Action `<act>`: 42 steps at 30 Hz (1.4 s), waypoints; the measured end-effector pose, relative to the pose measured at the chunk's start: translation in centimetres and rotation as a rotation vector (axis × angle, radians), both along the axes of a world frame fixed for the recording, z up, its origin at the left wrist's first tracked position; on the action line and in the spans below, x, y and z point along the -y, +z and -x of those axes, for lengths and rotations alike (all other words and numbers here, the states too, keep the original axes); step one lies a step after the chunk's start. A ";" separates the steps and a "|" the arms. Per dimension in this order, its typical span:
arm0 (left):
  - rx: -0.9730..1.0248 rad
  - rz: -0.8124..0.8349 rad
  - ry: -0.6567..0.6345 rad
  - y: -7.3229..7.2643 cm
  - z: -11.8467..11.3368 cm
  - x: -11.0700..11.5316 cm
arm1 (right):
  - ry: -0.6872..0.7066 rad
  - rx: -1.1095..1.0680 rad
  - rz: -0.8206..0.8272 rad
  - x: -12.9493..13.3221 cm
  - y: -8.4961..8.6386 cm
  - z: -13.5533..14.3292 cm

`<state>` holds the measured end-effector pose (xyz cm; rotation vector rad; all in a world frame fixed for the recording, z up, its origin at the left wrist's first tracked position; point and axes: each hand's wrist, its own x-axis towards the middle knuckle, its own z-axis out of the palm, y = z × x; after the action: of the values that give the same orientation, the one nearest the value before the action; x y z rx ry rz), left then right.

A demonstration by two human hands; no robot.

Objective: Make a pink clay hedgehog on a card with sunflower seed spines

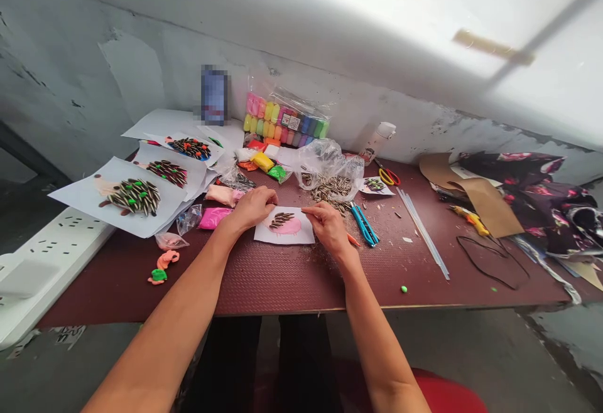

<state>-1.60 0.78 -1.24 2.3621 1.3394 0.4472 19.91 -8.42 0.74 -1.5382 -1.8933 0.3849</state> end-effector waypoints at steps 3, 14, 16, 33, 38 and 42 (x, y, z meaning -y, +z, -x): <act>0.000 0.003 0.005 0.1 0.0 0.1 | 0.005 -0.044 -0.008 0.2 -0.5 0.9; 0.011 0.000 0.005 0.0 0.0 0.0 | -0.018 0.030 0.053 0.3 -0.7 2.2; 0.010 0.000 0.005 0.0 0.0 0.0 | -0.016 0.036 0.054 0.3 -0.7 2.3; 0.010 -0.003 0.007 0.0 0.0 0.1 | 0.021 0.221 0.049 0.0 -0.5 2.6; 0.023 -0.011 0.004 0.0 0.0 0.1 | 0.005 0.285 0.080 0.1 -0.2 3.0; 0.021 -0.018 0.003 -0.2 0.0 0.0 | 0.010 0.357 0.079 0.2 0.0 3.3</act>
<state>-1.63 0.75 -1.43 2.3638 1.3357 0.4857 16.64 -8.61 0.76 -1.7412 -2.1781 0.1999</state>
